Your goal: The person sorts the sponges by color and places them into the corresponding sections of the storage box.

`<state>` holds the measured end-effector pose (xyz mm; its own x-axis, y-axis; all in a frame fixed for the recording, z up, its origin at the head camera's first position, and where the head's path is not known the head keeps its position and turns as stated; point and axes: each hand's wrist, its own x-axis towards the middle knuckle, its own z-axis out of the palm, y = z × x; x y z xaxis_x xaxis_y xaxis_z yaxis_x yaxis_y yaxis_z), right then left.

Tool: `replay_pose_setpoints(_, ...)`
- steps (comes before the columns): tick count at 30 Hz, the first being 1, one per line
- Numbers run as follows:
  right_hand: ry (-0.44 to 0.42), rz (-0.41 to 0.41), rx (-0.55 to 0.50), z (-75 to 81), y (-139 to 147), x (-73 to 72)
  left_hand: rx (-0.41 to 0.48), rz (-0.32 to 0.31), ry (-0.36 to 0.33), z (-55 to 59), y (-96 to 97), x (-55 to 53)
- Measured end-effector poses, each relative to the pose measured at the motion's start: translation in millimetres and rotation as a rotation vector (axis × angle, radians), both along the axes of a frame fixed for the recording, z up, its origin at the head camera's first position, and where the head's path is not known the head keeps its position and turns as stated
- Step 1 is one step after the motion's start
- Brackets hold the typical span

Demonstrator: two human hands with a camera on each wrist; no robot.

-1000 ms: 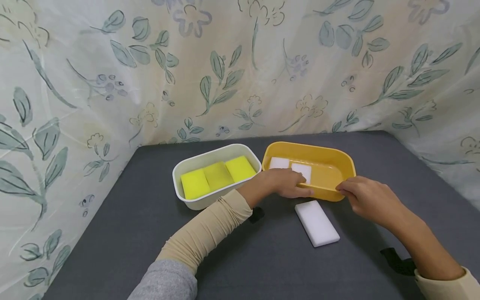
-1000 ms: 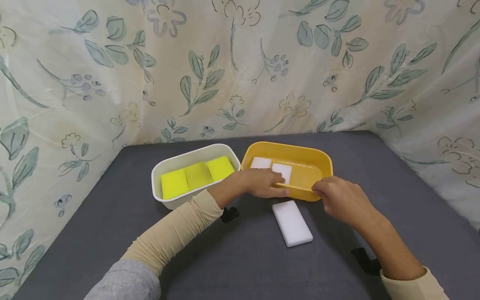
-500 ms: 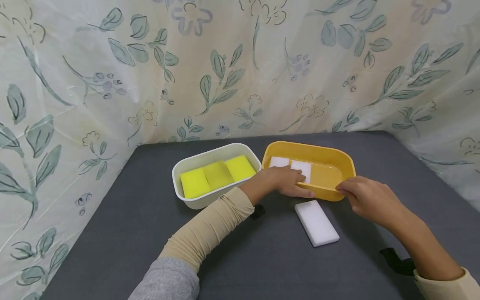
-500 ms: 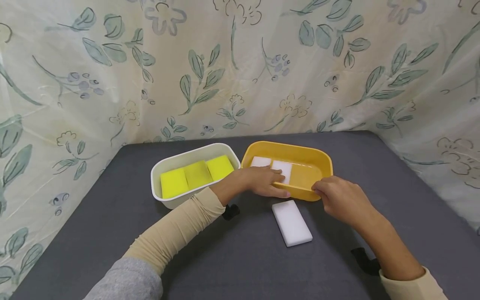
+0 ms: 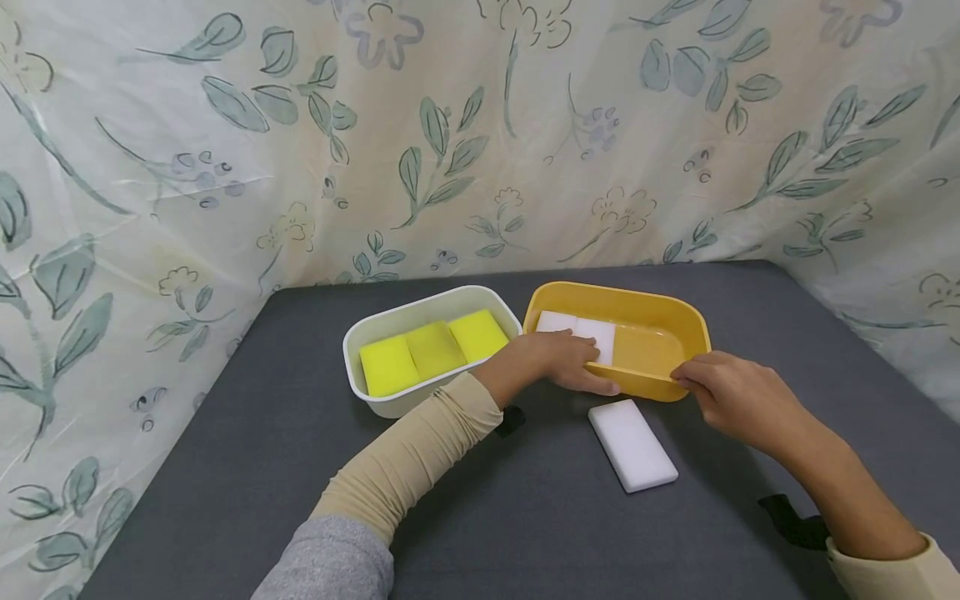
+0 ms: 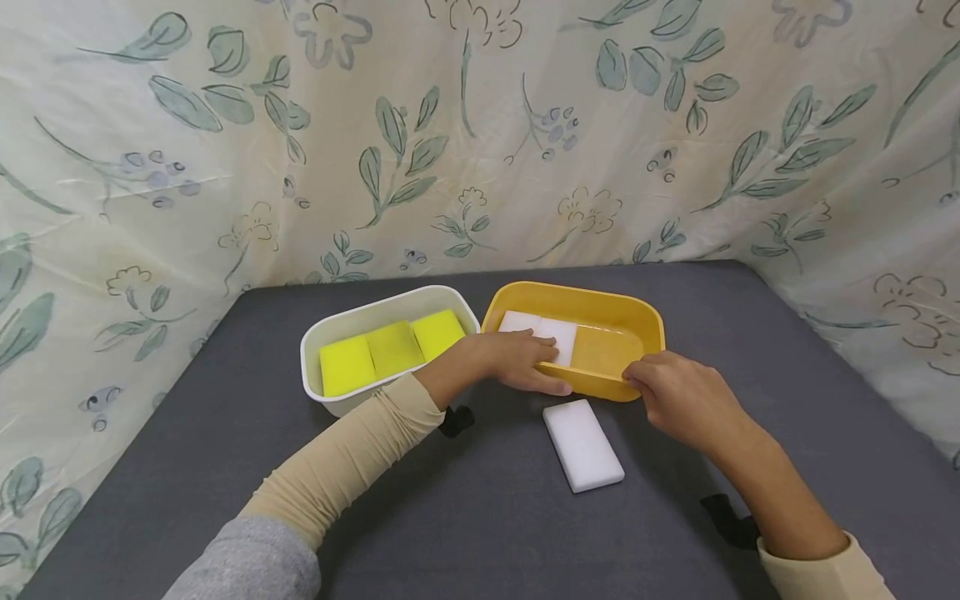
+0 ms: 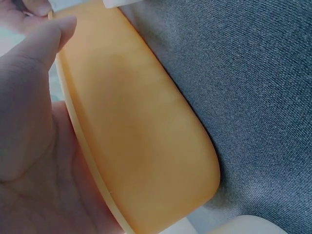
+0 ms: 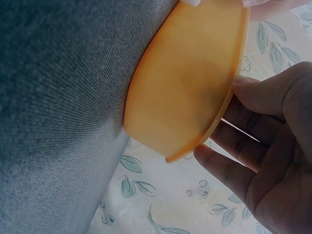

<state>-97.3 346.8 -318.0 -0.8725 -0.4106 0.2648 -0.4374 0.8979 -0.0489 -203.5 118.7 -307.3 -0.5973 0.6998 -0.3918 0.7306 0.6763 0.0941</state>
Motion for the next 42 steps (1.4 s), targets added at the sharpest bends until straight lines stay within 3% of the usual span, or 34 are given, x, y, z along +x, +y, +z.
replay_pose_setpoints(14,0.031,0.027,-0.008,-1.4,2.9,2.4,0.057,0.022,0.004,-1.1,-4.9,5.5)
replay_pose_setpoints(22,0.002,0.007,0.0,-1.3,1.5,1.6,0.132,-0.03,0.052,-1.9,-6.8,11.1)
replay_pose_setpoints(25,0.0,0.006,0.001,-0.8,1.5,1.3,0.204,-0.071,0.117,4.2,-6.6,23.1)
replay_pose_setpoints(29,0.009,0.008,-0.002,0.4,1.8,0.5,0.285,-0.104,0.224,15.0,-3.6,48.1)
replay_pose_setpoints(32,0.018,0.008,-0.005,1.1,1.9,-0.2,0.301,-0.121,0.241,16.4,0.7,67.0)
replay_pose_setpoints(35,0.019,0.009,-0.006,1.5,1.8,-0.4,0.254,-0.128,0.23,10.2,6.1,82.8)
replay_pose_setpoints(39,0.011,0.006,-0.005,1.3,1.1,0.7,0.153,-0.064,0.202,-5.8,13.0,96.0)
replay_pose_setpoints(42,-0.002,-0.006,-0.005,0.9,-0.5,1.3,0.125,-0.007,0.176,-17.9,16.4,101.1)
